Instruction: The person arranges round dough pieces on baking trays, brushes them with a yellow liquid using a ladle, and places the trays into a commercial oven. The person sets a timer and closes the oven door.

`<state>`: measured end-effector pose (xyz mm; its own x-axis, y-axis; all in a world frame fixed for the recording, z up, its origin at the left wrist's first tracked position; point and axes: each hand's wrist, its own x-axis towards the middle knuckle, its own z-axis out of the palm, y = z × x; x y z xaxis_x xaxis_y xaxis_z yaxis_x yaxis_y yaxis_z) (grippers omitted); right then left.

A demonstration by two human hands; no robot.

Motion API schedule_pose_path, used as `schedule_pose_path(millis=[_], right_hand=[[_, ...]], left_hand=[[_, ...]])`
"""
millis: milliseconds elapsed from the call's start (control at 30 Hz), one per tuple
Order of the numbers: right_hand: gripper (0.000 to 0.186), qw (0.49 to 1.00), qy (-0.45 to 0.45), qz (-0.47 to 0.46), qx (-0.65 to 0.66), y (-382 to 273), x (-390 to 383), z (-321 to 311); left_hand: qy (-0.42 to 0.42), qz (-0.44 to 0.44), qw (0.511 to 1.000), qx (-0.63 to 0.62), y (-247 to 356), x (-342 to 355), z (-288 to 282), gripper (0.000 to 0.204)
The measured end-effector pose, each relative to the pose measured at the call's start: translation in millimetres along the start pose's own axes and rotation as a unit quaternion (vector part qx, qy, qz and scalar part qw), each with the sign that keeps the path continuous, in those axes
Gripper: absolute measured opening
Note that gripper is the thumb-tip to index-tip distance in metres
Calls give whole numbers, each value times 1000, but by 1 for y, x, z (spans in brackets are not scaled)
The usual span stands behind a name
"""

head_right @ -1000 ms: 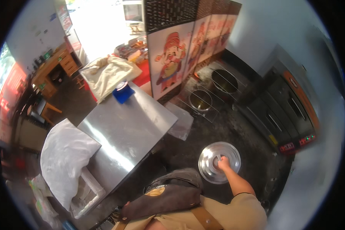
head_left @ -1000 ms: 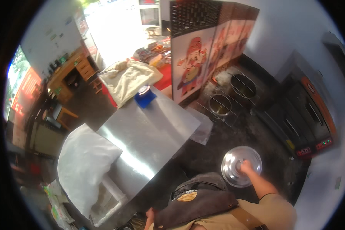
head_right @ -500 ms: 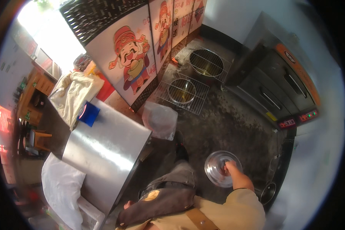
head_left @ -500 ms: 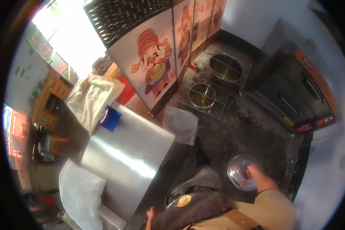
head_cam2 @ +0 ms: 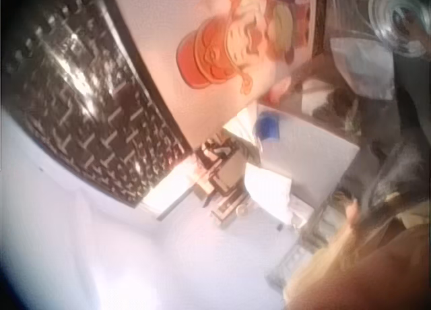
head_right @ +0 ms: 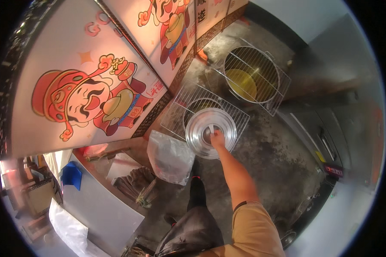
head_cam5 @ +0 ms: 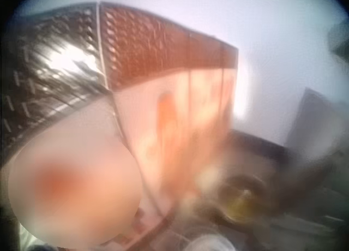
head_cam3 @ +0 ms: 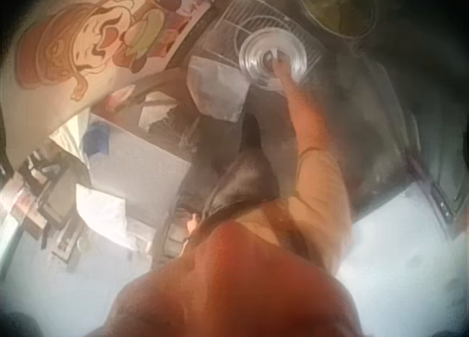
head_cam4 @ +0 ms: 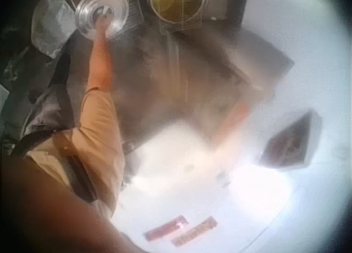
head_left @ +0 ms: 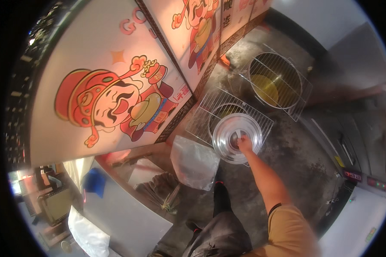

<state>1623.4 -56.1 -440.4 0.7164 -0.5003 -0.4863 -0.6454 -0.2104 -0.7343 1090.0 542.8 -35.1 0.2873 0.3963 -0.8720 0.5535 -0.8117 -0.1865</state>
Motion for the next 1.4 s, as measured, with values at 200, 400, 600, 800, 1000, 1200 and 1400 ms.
schedule_pose_path(millis=[200, 400, 600, 800, 1000, 1200, 1400], right_hand=[[25, 995, -8, -12, -99, -25, 73, 48], [27, 997, -57, 43, -10, -45, 91, 48], [32, 987, -18, -21, -156, -48, 83, 43], [32, 974, 41, -68, -211, -16, -23, 7], [42, 917, -262, -18, -302, 48, -188, -58], [53, 904, -272, -34, -328, 81, -355, -127], [52, 930, -313, -53, -184, 83, -505, -151]], left_hand=[[-18, -6, 994, 104, 34, -31, -4, 54], [-39, -11, 995, 90, 55, -35, 1, 56], [-41, 20, 994, 102, 70, -31, 3, 57], [-16, 98, 986, 135, 69, -18, 13, 59], [117, 200, 964, 130, 69, 34, 52, 63], [65, 35, 963, -261, 118, 109, 63, 38], [-34, 196, 743, -639, 202, 64, 88, 31]])
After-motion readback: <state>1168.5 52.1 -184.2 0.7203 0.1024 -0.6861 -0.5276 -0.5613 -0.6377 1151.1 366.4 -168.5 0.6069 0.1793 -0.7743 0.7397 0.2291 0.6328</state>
